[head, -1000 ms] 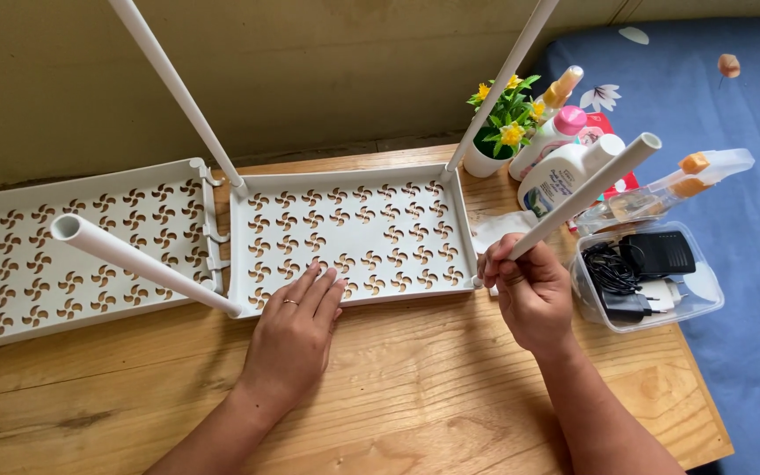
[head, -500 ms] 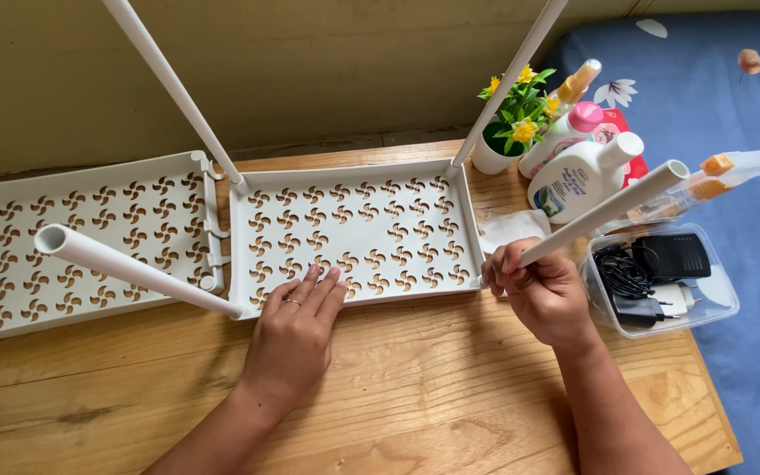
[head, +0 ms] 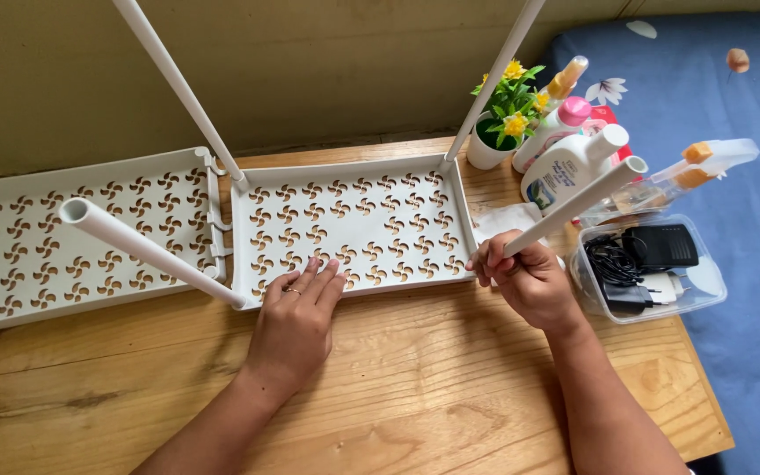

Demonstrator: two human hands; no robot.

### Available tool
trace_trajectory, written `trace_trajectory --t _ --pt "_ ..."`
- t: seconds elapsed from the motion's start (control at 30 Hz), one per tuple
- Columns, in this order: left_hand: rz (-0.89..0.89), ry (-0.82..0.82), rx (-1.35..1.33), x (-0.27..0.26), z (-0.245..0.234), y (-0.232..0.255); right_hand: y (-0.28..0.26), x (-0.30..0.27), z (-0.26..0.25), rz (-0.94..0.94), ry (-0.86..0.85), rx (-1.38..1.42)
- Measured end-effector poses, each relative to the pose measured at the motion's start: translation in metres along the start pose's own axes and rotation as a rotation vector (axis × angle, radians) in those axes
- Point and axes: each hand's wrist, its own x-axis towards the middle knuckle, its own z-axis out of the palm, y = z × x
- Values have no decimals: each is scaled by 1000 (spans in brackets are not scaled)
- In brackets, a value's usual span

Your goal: The recorder cleans plastic storage rack components with a cloth and then assembles the two-tier rack on a wooden table.

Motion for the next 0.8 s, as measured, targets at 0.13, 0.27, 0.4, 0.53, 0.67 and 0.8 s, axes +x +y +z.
trace_trajectory --t 0.13,0.27,0.4,0.53,0.67,0.8 --pt "0 6 8 -1 4 0 -3 0 5 -31 20 -4" --pt "3 30 8 -3 6 -1 -8 0 10 -64 48 -68" --pt "9 -14 45 -9 25 -6 -19 0 7 -5 30 -35" --pt "23 22 70 -3 1 0 -45 8 25 -30 51 14" --pt "87 189 -3 -3 -12 3 -42 6 22 -114 145 -43" --pt "265 373 -151 -11 -31 -1 -25 -1 10 -283 316 -184"
